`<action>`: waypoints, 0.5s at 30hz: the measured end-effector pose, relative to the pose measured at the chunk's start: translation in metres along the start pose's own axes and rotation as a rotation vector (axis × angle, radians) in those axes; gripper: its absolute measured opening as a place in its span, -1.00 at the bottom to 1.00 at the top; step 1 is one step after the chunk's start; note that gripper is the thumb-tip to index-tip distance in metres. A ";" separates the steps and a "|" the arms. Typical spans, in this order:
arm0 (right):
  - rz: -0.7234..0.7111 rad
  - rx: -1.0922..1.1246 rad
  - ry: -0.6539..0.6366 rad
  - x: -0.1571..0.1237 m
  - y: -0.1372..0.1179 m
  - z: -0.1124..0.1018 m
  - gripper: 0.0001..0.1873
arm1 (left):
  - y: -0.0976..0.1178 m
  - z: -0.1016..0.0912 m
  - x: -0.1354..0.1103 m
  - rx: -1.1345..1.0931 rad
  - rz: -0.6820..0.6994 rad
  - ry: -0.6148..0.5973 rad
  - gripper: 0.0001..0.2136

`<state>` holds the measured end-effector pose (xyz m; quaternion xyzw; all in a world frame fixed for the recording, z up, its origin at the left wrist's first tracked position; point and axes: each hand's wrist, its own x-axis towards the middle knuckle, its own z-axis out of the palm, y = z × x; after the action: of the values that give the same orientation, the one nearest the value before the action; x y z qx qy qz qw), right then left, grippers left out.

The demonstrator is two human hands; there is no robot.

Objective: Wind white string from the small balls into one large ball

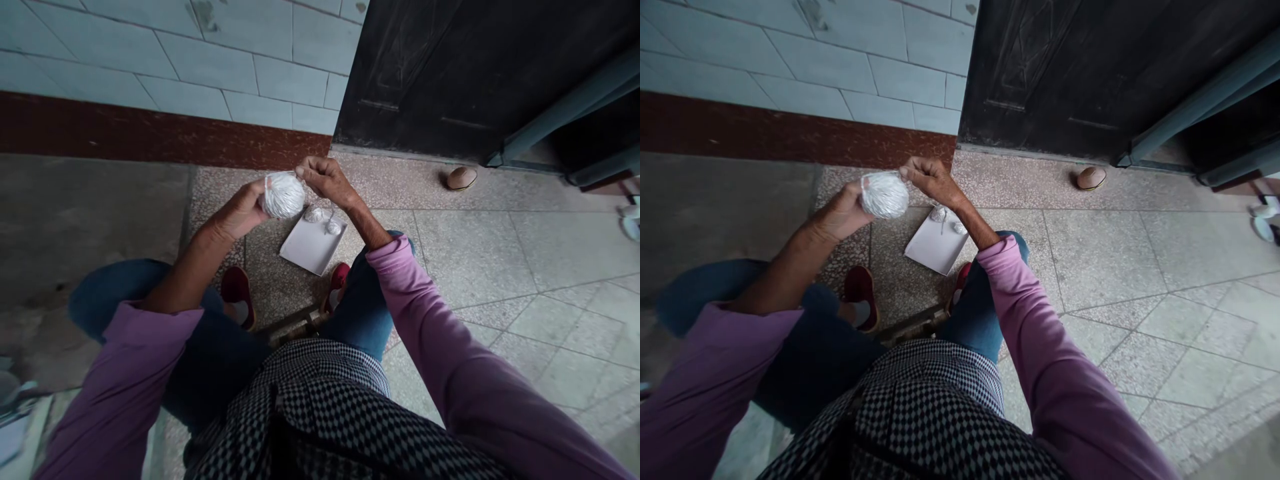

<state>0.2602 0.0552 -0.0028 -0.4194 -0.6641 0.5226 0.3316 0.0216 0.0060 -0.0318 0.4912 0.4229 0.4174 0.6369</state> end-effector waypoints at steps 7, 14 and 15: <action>0.106 0.105 -0.050 0.010 0.014 0.003 -0.28 | 0.026 -0.007 -0.004 -0.311 0.139 0.144 -0.37; 0.167 0.095 -0.135 0.004 0.033 0.000 -0.22 | 0.048 -0.055 -0.001 -0.145 0.315 0.258 -0.28; 0.170 0.101 -0.131 0.000 0.035 -0.006 -0.21 | 0.054 -0.072 -0.004 -0.145 0.377 0.301 -0.18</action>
<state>0.2723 0.0611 -0.0352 -0.4217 -0.6194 0.6078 0.2627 -0.0545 0.0308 0.0097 0.4467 0.3831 0.6264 0.5112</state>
